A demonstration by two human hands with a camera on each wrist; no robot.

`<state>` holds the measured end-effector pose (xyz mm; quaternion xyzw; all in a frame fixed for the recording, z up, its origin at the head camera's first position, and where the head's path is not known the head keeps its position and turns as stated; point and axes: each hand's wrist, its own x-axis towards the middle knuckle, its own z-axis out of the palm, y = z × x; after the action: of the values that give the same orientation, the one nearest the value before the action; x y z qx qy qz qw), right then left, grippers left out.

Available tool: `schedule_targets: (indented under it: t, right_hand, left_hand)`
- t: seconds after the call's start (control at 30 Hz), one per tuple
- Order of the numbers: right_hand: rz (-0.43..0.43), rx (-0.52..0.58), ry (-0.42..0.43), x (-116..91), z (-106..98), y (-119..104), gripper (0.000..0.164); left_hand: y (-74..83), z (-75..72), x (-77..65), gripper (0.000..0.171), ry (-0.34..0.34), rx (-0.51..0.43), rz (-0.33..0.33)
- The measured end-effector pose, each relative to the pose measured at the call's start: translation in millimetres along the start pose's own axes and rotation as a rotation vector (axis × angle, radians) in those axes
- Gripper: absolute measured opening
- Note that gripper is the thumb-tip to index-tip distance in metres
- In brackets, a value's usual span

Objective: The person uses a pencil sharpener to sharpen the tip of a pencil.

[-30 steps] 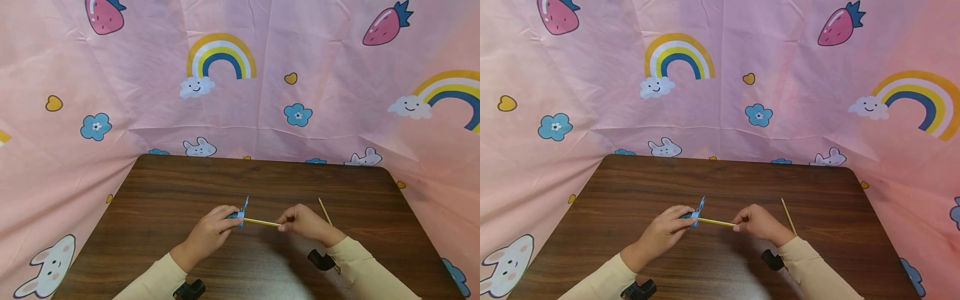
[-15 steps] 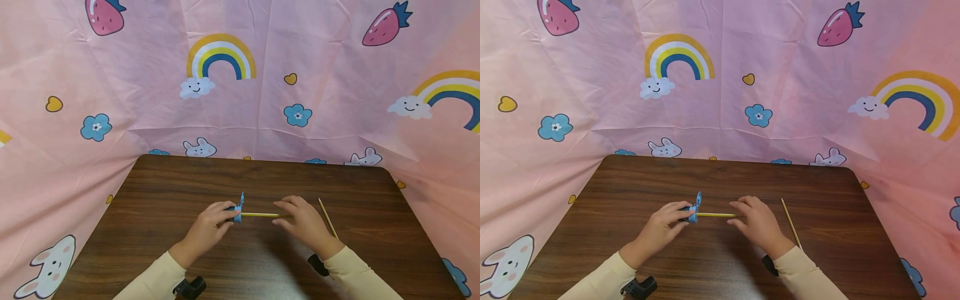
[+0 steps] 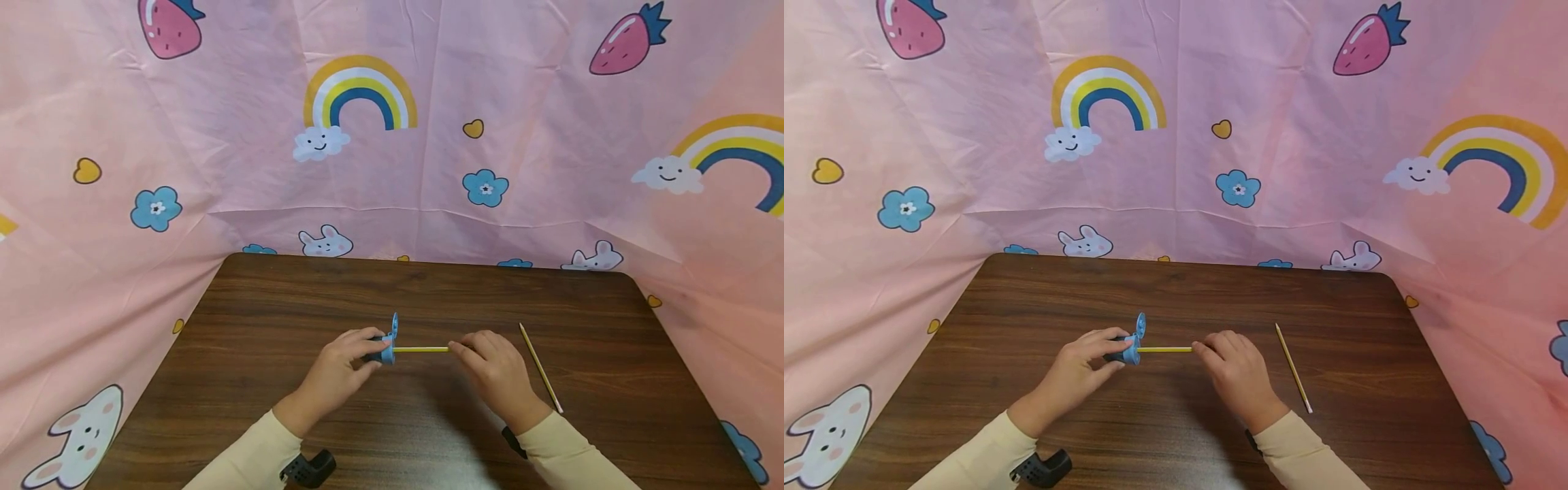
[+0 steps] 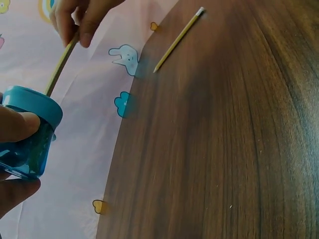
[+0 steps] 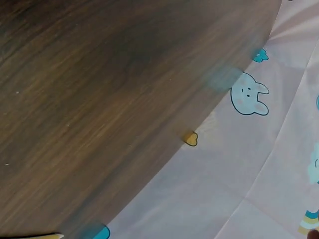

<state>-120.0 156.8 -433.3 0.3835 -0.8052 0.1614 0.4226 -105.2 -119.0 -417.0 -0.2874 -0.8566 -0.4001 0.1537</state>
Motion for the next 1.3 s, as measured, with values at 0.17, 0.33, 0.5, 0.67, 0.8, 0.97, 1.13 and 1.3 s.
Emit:
schedule_targets:
  t: [0.17,0.33,0.5,0.67,0.8,0.97,1.13,1.3]
  right_hand:
    - [0.037,0.000,-0.033,2,-3,-3,0.022]
    - [0.246,0.210,-0.320,10,-13,-2,0.012]
    - [0.708,0.705,-0.755,24,-22,13,0.008]
    - [0.870,0.803,-0.886,30,-23,22,0.012]
    - [0.784,0.573,-0.814,30,-21,15,0.017]
    - [0.606,0.250,-0.616,25,-17,2,0.046]
    - [0.306,0.094,-0.330,13,-11,1,0.050]
    - [0.092,0.013,-0.128,4,-3,3,0.022]
  left_hand:
    - [0.7,1.2,-0.5,0.044,-0.009,0.012,0.009]
    - [-2.0,2.8,-0.4,0.040,0.003,0.108,0.133]
    - [-5.9,6.6,0.0,0.035,0.035,0.142,0.305]
    - [-5.8,8.8,-0.4,0.036,0.051,0.135,0.332]
    - [-3.5,9.7,-0.3,0.038,0.026,0.133,0.224]
    - [-2.1,9.0,-0.7,0.041,0.018,0.078,0.102]
    - [-1.9,6.0,0.2,0.042,0.018,0.066,0.069]
    - [-1.3,2.8,1.7,0.042,0.023,0.063,0.044]
